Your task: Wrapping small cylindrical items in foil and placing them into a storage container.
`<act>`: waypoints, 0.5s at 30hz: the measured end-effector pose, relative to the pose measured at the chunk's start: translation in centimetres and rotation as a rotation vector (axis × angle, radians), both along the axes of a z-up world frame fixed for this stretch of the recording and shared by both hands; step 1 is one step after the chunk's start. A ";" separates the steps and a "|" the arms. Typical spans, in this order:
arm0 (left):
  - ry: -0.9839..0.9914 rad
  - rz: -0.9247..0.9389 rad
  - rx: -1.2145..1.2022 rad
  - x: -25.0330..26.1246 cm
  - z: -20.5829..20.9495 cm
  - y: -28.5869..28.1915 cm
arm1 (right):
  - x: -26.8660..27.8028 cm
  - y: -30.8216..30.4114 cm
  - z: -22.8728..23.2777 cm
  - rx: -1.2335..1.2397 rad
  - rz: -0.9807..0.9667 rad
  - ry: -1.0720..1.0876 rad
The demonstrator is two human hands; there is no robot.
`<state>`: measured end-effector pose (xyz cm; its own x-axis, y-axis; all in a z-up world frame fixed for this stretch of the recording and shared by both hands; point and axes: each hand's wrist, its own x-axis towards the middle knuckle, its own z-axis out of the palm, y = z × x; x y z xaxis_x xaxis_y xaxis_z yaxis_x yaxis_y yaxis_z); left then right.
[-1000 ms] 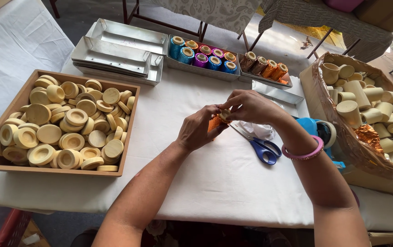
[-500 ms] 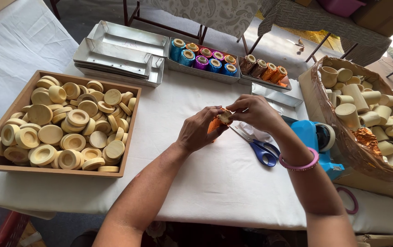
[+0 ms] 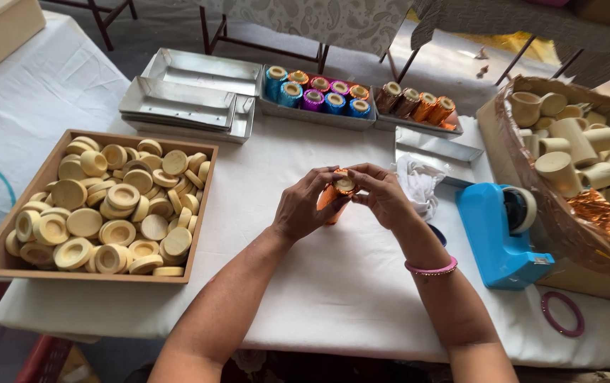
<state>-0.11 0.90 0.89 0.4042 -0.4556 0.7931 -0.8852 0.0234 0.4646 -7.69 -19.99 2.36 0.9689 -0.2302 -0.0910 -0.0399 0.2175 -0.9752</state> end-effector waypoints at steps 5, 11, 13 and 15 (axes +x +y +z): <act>0.013 -0.003 0.008 -0.1 -0.4 0.0 | -0.3 0.3 0.3 -0.015 0.008 -0.014; -0.009 -0.021 -0.021 -0.2 -0.2 0.2 | -0.3 0.9 0.4 -0.027 -0.002 -0.038; -0.017 -0.040 -0.025 -0.2 -0.3 0.0 | -0.5 1.0 0.7 -0.035 -0.029 -0.046; 0.053 -0.068 -0.027 -0.2 -0.4 0.2 | -0.5 1.5 1.0 -0.139 -0.035 -0.022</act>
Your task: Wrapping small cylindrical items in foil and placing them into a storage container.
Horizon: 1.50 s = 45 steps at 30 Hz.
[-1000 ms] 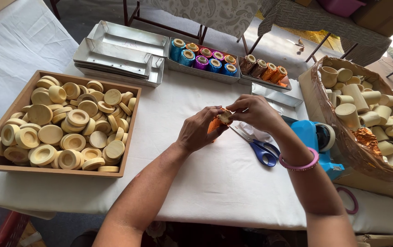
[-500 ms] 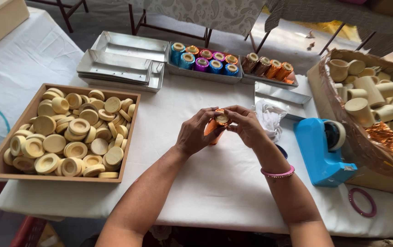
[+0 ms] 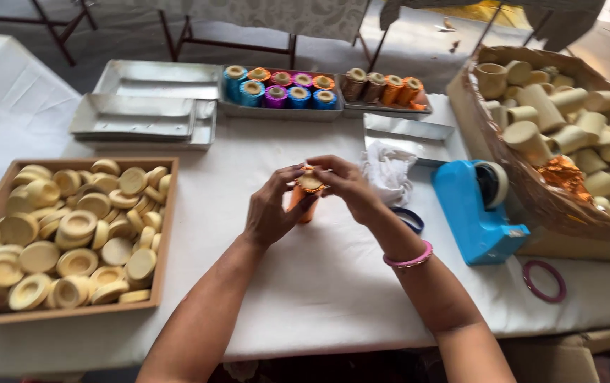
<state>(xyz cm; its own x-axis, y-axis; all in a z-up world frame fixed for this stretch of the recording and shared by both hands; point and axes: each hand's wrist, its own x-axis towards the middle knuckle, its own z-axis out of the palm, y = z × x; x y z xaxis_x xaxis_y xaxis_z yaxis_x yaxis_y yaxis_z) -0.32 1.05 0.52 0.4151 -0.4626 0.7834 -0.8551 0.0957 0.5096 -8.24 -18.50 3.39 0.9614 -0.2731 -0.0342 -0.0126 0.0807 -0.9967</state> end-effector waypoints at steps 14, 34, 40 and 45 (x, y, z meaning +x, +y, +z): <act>0.207 0.001 0.297 1.3 -2.8 -1.7 | -1.0 -15.9 -1.4 -1.167 -0.500 -0.131; 0.207 0.004 0.420 1.2 -2.1 -1.6 | -0.5 -21.0 -8.4 -1.452 -0.784 0.121; 0.196 0.031 0.403 1.2 -2.5 -2.0 | -1.0 -20.5 -7.0 -1.511 -0.778 0.028; 0.273 0.072 0.344 1.1 -1.4 -1.2 | -0.5 -7.8 2.1 -1.532 -0.813 -0.492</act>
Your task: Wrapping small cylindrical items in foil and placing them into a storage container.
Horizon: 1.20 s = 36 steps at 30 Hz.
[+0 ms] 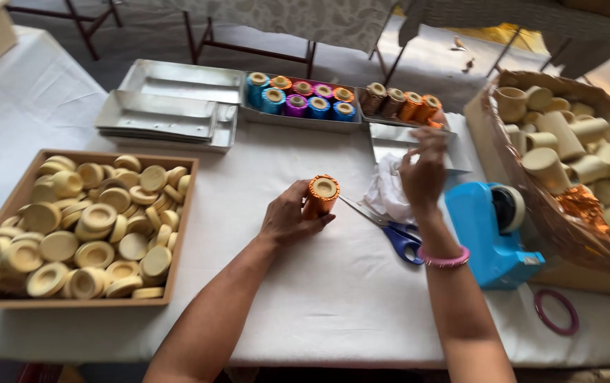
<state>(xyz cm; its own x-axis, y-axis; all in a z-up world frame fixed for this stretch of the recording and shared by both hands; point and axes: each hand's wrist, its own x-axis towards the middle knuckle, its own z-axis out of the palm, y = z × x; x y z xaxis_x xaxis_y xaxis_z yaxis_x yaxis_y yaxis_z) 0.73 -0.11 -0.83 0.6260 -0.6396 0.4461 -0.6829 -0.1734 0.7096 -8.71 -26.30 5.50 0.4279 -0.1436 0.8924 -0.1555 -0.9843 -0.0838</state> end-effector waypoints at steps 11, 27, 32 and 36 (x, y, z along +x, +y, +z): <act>0.089 0.620 -0.365 7.1 4.3 -1.2 | 1.9 11.5 -6.1 0.252 0.518 0.585; 0.051 0.929 0.043 34.5 7.3 -5.2 | 1.6 11.6 -4.8 0.131 0.704 0.667; 0.163 0.978 0.198 37.1 5.5 -6.0 | 2.1 11.6 -5.1 0.162 0.672 0.748; 0.248 0.968 0.318 36.7 5.6 -5.9 | 2.3 11.6 -5.6 0.178 0.655 0.755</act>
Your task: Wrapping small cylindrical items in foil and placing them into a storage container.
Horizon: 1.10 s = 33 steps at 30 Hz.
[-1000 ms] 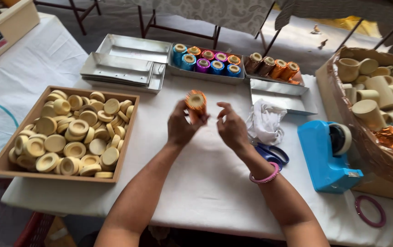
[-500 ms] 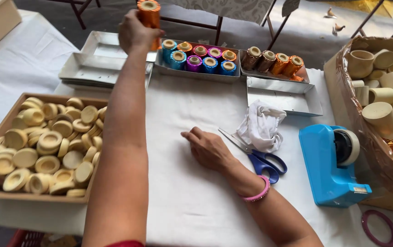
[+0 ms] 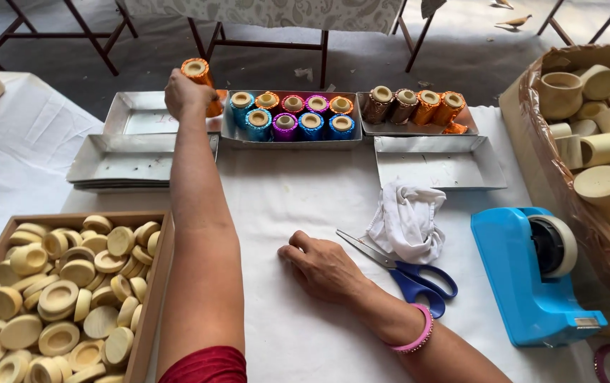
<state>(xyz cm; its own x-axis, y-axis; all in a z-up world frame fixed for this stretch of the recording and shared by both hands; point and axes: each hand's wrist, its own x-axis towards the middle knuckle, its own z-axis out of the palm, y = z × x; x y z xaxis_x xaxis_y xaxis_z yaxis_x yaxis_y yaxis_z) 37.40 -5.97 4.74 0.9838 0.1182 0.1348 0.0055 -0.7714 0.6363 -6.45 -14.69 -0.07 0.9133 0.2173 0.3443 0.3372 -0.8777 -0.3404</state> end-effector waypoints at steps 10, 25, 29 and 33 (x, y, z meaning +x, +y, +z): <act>-0.011 -0.002 -0.020 1.5 -2.9 -0.6 | 0.2 -0.1 -0.1 -0.020 0.005 0.001; -0.071 -0.060 0.097 -0.1 1.1 0.7 | 0.2 0.0 0.1 -0.021 -0.039 -0.008; -0.512 -0.367 -0.097 -10.3 1.7 -2.9 | -0.6 -0.9 -0.5 -0.107 0.086 -0.125; -0.523 -0.724 -0.074 -23.2 1.1 -4.4 | -2.0 -1.9 1.5 -0.238 0.136 -0.413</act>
<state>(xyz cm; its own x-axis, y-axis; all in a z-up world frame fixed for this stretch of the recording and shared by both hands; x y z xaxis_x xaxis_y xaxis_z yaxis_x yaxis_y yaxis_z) 14.24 -10.34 5.89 0.6354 -0.4814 0.6038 -0.7715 -0.4304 0.4686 -8.44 -16.62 1.44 0.6692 0.4418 0.5975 0.5184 -0.8536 0.0505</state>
